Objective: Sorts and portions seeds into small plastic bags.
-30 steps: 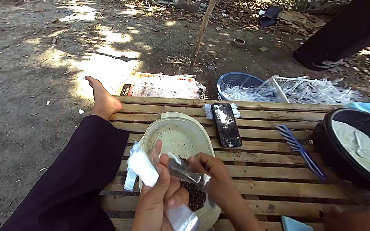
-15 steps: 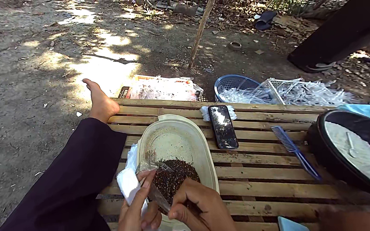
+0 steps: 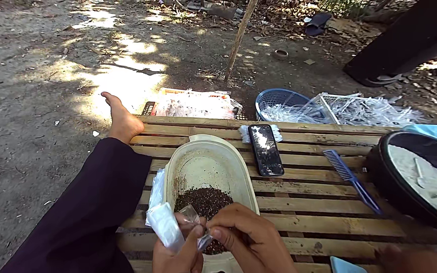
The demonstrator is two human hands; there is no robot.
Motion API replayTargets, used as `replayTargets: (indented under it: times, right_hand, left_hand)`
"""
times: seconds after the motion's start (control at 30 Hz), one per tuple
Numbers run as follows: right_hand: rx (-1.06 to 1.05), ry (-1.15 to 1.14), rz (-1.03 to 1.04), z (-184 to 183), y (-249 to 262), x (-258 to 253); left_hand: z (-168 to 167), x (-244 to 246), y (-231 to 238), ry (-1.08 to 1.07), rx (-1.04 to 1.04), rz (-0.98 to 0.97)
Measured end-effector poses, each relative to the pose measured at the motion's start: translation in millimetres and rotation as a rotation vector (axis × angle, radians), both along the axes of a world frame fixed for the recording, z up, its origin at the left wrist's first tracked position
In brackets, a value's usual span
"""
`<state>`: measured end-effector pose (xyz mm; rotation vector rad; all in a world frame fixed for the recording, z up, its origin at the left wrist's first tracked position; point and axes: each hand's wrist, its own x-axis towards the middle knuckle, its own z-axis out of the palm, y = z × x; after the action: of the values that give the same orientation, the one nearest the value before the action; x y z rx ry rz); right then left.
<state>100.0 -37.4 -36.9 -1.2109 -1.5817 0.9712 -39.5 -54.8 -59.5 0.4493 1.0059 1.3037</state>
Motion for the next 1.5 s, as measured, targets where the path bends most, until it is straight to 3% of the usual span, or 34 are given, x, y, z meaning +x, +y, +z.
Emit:
replayTargets:
  times: [0.27, 0.43, 0.53, 0.63, 0.83, 1.03, 1.1, 1.2, 1.5]
  right_hand:
    - [-0.165, 0.039, -0.077, 1, -4, -2]
    - [-0.24, 0.034, 0.052, 10, -5, 3]
    - [-0.245, -0.001, 0.045, 15, -8, 2]
    - [-0.234, -0.018, 0.015, 16, -9, -4]
    - [-0.158, -0.037, 0.034, 21, -13, -17]
    - [-0.103, -0.076, 0.122, 22, -16, -20]
    - [-0.103, -0.105, 0.168, 23, -16, -18]
    - [-0.095, -0.105, 0.232, 25, -14, -15]
    - [-0.069, 0.001, -0.038, 7, -3, -20]
  left_hand:
    - [1, -3, -3, -0.387, 0.006, -0.202]
    - [4, -5, -7, -0.157, 0.14, -0.295]
    - [11, -8, -4, 0.111, 0.254, -0.313]
    - [9, 0, -2, 0.339, 0.315, -0.135]
    - [-6, 10, -4, 0.371, 0.41, 0.201]
    - [-12, 2, 0, 0.616, 0.354, 0.225]
    - [-10, -1, 3, 0.6, 0.305, 0.225]
    - [-5, -4, 2, 0.367, 0.216, 0.167]
    - [-14, 1, -14, 0.278, 0.246, 0.002]
